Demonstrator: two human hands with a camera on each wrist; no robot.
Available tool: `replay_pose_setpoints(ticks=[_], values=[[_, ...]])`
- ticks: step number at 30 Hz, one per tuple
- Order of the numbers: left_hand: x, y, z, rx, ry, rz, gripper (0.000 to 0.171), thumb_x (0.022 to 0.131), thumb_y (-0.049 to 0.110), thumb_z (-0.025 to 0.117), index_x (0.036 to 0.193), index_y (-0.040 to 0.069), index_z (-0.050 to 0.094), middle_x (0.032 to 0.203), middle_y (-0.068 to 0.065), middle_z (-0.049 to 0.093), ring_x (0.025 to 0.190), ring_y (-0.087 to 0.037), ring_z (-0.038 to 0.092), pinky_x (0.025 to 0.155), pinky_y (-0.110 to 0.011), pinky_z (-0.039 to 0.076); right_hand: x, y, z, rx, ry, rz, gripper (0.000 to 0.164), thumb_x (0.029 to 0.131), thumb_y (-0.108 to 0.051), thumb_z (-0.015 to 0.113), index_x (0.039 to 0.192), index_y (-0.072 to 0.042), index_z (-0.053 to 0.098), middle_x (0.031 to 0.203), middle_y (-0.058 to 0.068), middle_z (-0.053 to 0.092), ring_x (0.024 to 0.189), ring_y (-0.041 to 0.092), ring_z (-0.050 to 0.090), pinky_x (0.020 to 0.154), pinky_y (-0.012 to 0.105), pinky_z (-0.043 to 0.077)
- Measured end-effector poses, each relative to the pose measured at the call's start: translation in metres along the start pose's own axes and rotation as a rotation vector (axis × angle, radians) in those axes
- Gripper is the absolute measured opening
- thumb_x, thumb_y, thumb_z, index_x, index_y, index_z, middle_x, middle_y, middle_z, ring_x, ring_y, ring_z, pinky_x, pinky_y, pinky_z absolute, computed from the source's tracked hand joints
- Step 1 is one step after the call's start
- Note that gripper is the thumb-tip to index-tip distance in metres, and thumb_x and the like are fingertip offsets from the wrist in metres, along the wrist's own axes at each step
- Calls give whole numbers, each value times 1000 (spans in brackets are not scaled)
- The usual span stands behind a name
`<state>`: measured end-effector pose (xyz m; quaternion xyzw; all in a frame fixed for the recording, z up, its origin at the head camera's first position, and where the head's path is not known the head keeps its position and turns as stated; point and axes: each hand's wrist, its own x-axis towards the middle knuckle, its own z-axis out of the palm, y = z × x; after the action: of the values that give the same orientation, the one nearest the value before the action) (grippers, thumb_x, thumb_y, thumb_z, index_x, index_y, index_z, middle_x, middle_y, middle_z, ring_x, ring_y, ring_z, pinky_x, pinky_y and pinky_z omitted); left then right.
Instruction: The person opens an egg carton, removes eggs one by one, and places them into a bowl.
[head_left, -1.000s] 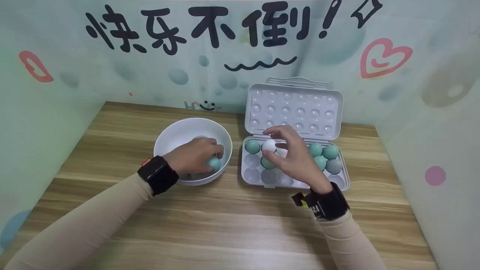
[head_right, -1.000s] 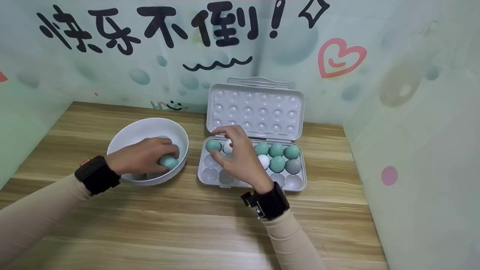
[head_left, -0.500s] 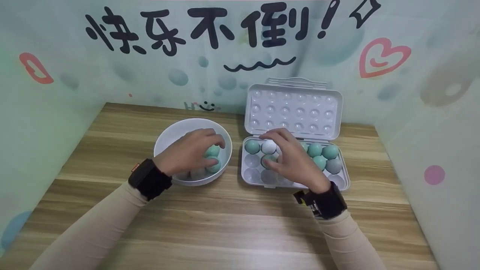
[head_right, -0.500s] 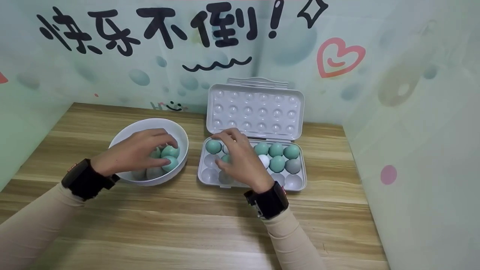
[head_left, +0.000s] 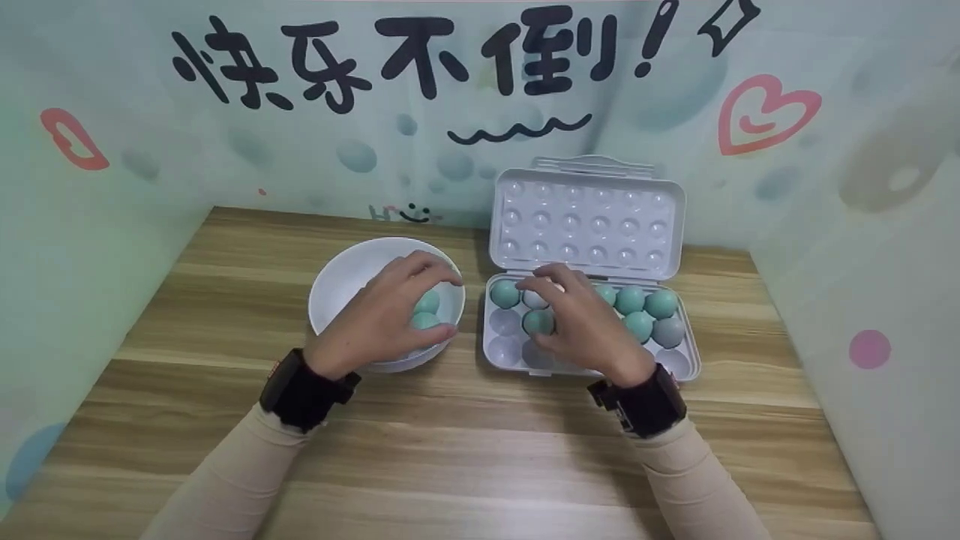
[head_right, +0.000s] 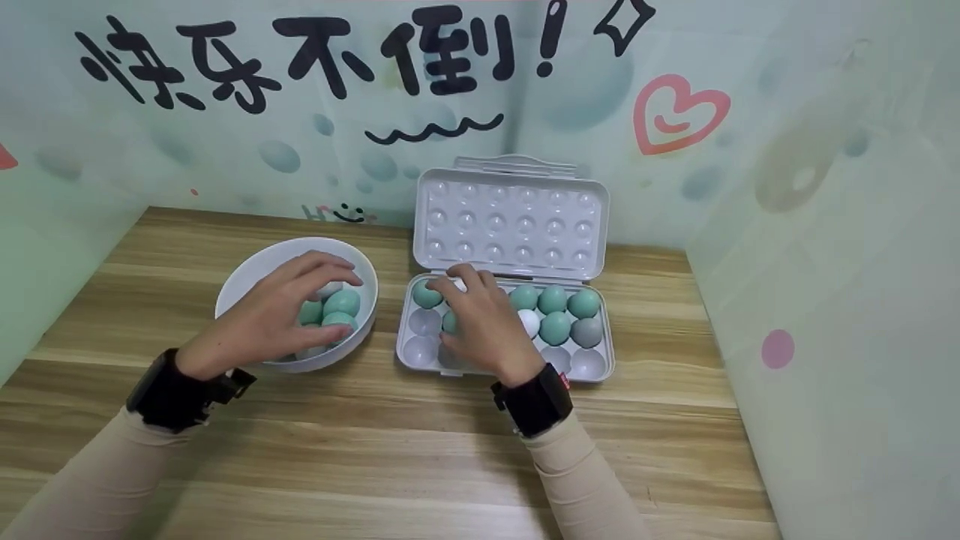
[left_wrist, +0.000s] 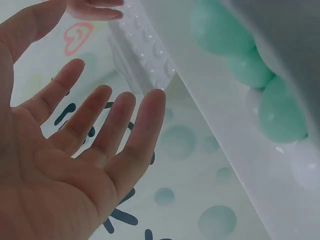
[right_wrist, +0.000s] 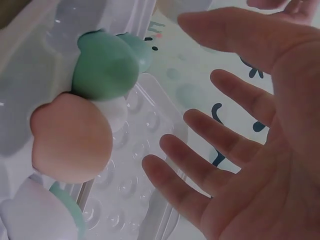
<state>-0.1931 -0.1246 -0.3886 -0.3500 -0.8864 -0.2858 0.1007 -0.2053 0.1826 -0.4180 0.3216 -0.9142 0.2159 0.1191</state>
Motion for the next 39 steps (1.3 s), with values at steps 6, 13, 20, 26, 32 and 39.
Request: replay_pose_setpoints(ticks=[6, 13, 20, 26, 32, 39], values=[[1, 4, 11, -8, 21, -38, 60, 87, 33, 88, 140, 16, 64, 148, -7, 54, 140, -28, 48, 119, -44, 42, -2, 0, 3, -28, -72, 33, 65, 76, -4, 84, 137, -17, 68, 141, 13, 58, 129, 37, 55, 101, 51, 54], [0, 4, 20, -50, 44, -82, 67, 86, 34, 90, 144, 17, 62, 153, -8, 51, 143, -29, 47, 121, -45, 37, -2, -1, 9, -32, -116, 33, 60, 77, -8, 85, 135, -18, 70, 140, 13, 58, 125, 37, 57, 96, 49, 56], [-1, 2, 22, -67, 55, -101, 67, 85, 33, 90, 145, 18, 62, 154, -8, 51, 145, -28, 47, 122, -47, 36, -2, 0, 15, -73, -96, -14, 52, 76, -9, 85, 127, -12, 74, 127, 11, 62, 108, 33, 64, 88, 48, 57], [-1, 3, 24, -63, 49, -103, 67, 85, 34, 90, 144, 21, 62, 153, -6, 52, 145, -28, 47, 121, -48, 36, -3, 1, 21, -90, -70, -21, 39, 75, -9, 86, 113, -6, 77, 111, 12, 66, 94, 33, 66, 82, 47, 57], [-1, 4, 27, -58, 28, -106, 66, 86, 33, 90, 145, 22, 62, 154, -5, 51, 145, -28, 47, 121, -48, 37, -3, 2, 28, -85, -86, 0, 31, 78, -5, 82, 109, -1, 78, 104, 15, 68, 89, 33, 67, 79, 46, 59], [0, 3, 29, -76, 38, -89, 64, 85, 29, 91, 142, 18, 63, 152, -9, 52, 145, -28, 47, 121, -48, 37, -1, 3, 30, -91, -71, -2, 29, 75, -2, 82, 103, -3, 80, 96, 12, 69, 85, 31, 66, 76, 44, 58]])
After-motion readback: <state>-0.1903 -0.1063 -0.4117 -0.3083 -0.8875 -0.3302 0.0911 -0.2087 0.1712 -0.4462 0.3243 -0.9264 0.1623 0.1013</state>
